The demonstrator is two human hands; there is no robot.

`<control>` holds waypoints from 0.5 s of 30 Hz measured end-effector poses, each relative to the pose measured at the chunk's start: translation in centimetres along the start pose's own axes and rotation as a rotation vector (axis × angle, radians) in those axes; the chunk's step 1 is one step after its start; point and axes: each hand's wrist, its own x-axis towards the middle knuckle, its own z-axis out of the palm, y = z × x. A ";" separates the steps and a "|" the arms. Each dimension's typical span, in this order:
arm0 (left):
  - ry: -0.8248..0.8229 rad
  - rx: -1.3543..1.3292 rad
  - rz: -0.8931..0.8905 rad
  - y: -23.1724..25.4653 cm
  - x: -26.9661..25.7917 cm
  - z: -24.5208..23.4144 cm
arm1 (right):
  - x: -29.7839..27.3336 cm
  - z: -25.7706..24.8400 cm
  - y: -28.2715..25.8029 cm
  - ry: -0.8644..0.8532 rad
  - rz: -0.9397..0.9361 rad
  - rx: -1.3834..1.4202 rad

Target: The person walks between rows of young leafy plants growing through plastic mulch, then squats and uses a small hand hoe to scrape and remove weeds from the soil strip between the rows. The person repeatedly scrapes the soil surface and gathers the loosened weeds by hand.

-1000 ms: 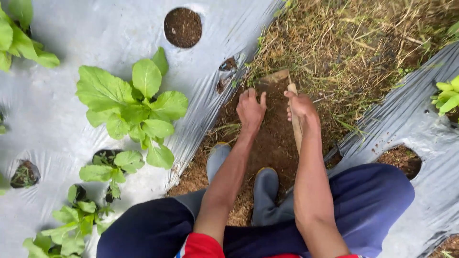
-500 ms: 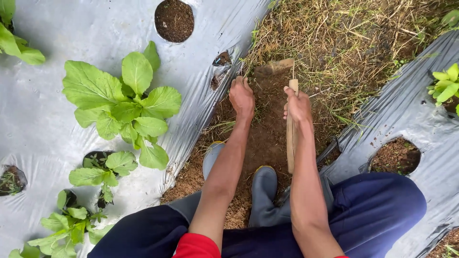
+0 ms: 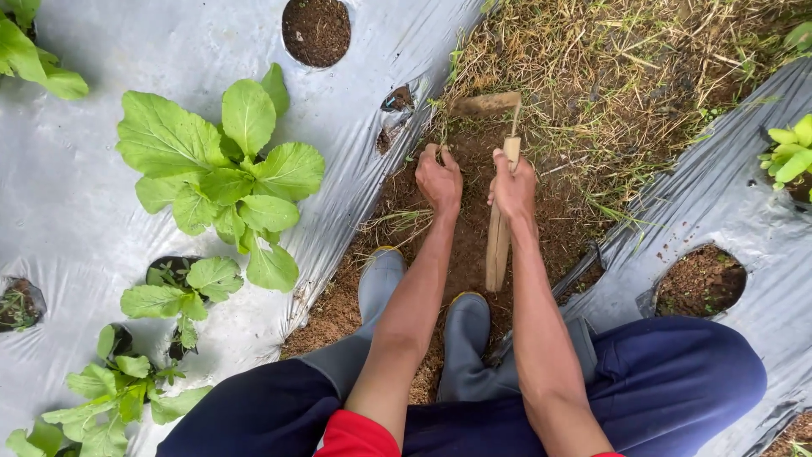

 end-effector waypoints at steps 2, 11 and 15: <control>0.016 0.050 0.017 1.2 -0.1 -1.1 | -0.4 -0.3 -0.6 -0.026 0.000 -0.042; 0.128 0.167 0.024 4.2 -0.3 -2.0 | 1.0 0.8 2.3 -0.047 0.022 -0.044; 0.032 0.156 0.015 4.6 0.4 -2.2 | 0.5 0.5 1.9 0.033 0.032 -0.002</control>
